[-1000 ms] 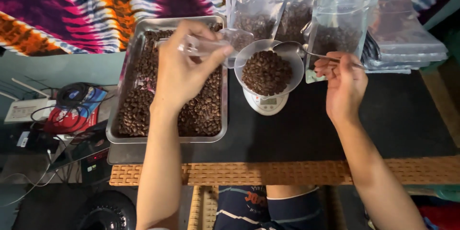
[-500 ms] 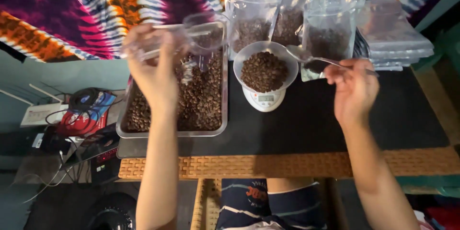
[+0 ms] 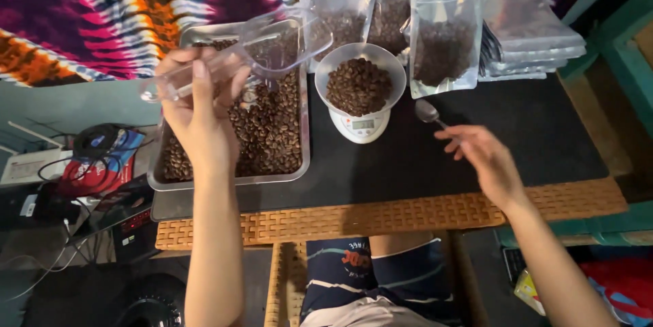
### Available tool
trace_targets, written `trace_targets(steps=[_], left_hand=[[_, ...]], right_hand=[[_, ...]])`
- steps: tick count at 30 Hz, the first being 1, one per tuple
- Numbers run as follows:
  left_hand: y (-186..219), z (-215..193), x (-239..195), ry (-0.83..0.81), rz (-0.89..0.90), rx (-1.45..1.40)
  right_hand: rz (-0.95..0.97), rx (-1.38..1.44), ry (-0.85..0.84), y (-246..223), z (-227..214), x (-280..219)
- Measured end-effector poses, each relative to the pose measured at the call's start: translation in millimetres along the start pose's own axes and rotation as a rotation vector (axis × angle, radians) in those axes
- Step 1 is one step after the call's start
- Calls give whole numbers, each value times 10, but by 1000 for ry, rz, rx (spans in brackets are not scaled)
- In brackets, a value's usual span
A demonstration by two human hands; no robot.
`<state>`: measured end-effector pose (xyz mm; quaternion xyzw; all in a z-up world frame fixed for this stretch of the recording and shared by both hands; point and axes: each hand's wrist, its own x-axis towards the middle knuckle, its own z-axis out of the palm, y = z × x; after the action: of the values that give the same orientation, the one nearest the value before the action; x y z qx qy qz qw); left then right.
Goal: Weighing and bagging roasted coffee beans using a scoop and a digital scale.
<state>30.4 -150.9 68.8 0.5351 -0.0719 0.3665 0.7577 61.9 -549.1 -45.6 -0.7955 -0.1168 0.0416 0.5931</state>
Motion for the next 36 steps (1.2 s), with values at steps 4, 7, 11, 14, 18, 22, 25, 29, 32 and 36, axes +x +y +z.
trace_targets(steps=[4,7,11,14,18,22,25,29,32,36], left_hand=[[-106,-28,-68,-28,105,49],[-102,-83,-157,-68,110,143],[-221,-186,-257,-90,143,203],[-199,-140,-415,-107,152,253],[-177,-44,-617,-160,166,347],[-294,-115,-715,-220,175,443],[-390,-265,-663,-218,216,514],[-475,-447,-606,-323,238,725],[-283,-465,-575,-442,197,903],[-183,-603,-527,-579,289,1307]], right_hand=[[-41,-221,16,-110,69,-74],[-128,-582,-59,-151,133,-122],[-421,-1192,51,-107,252,-173],[-505,-1322,176,-108,288,-173],[-664,-1192,284,-376,423,-70],[-762,-986,269,-465,635,31],[-778,-832,261,-502,756,21],[-616,-188,217,-305,827,-27],[-513,126,164,-273,789,-71],[-494,217,136,-349,716,-99]])
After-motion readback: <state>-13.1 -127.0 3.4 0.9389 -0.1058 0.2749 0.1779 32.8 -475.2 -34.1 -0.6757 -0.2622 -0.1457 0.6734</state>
